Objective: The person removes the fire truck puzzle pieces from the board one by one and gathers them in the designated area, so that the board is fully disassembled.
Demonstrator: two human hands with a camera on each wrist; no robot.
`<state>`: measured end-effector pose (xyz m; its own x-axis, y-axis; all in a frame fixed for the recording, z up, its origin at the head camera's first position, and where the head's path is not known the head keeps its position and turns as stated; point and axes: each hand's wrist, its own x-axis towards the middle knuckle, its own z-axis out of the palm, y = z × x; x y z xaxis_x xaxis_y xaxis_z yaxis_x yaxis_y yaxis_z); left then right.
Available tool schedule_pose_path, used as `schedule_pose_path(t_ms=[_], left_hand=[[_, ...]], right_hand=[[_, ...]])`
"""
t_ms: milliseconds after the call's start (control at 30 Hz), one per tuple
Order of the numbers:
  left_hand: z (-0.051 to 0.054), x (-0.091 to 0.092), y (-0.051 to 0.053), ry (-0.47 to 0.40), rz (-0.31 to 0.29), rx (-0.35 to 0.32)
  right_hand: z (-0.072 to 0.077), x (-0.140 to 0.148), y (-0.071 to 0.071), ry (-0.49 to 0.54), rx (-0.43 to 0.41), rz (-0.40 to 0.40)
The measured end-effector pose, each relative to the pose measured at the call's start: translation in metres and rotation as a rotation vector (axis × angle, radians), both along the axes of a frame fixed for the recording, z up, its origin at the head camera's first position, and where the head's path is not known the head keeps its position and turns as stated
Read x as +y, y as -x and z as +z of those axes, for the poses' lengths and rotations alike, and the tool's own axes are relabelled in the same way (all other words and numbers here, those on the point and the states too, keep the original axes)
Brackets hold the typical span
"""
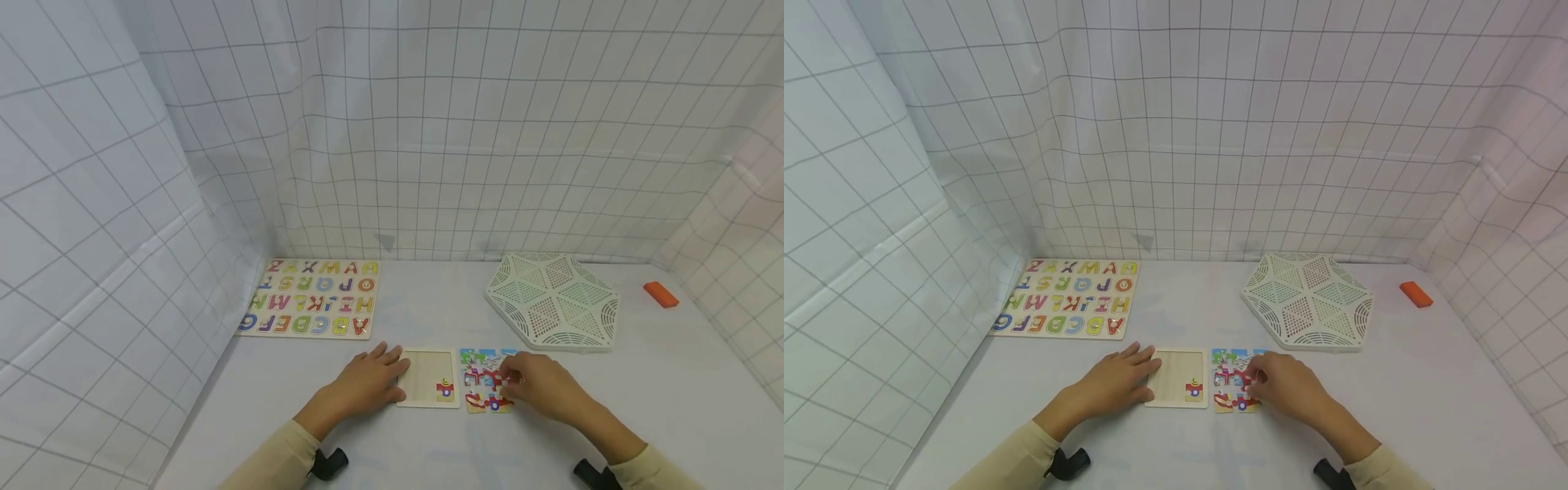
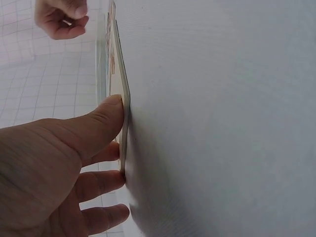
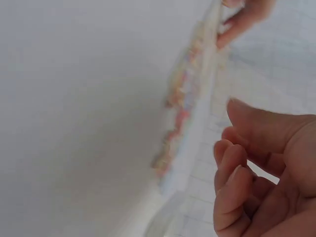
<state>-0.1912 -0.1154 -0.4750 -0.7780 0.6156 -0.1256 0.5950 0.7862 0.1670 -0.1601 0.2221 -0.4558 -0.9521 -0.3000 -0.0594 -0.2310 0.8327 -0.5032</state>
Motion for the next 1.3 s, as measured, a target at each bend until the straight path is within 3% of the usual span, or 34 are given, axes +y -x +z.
schedule_pose_path(t_ms=[200,300,400,567,700,833,1000,1100,1300], left_hand=[[0.002,0.001,0.001,-0.007,0.002,-0.007],[0.002,0.002,0.001,-0.015,-0.002,-0.012],[0.000,0.001,0.001,-0.022,-0.005,-0.012],[0.000,0.001,0.001,-0.008,0.001,0.003],[0.002,0.002,0.001,-0.003,-0.001,0.009],[0.005,0.003,0.000,-0.007,-0.004,0.010],[0.004,0.003,0.001,0.003,-0.016,0.030],[0.003,0.002,0.002,0.006,-0.014,0.033],[-0.001,0.002,0.001,0.002,-0.006,0.026]], right_hand=[[0.027,0.003,0.024,0.272,0.040,-0.069],[0.033,-0.002,0.035,0.416,-0.027,-0.093],[0.032,-0.015,0.041,0.475,-0.118,-0.061],[0.018,-0.047,0.043,0.391,-0.226,0.058],[0.001,-0.071,0.039,0.290,-0.240,0.117],[-0.012,-0.084,0.033,0.152,-0.170,0.156],[-0.019,-0.090,0.027,0.019,-0.069,0.149],[-0.017,-0.092,0.026,0.000,-0.046,0.146],[-0.018,-0.093,0.023,0.063,-0.048,0.163]])
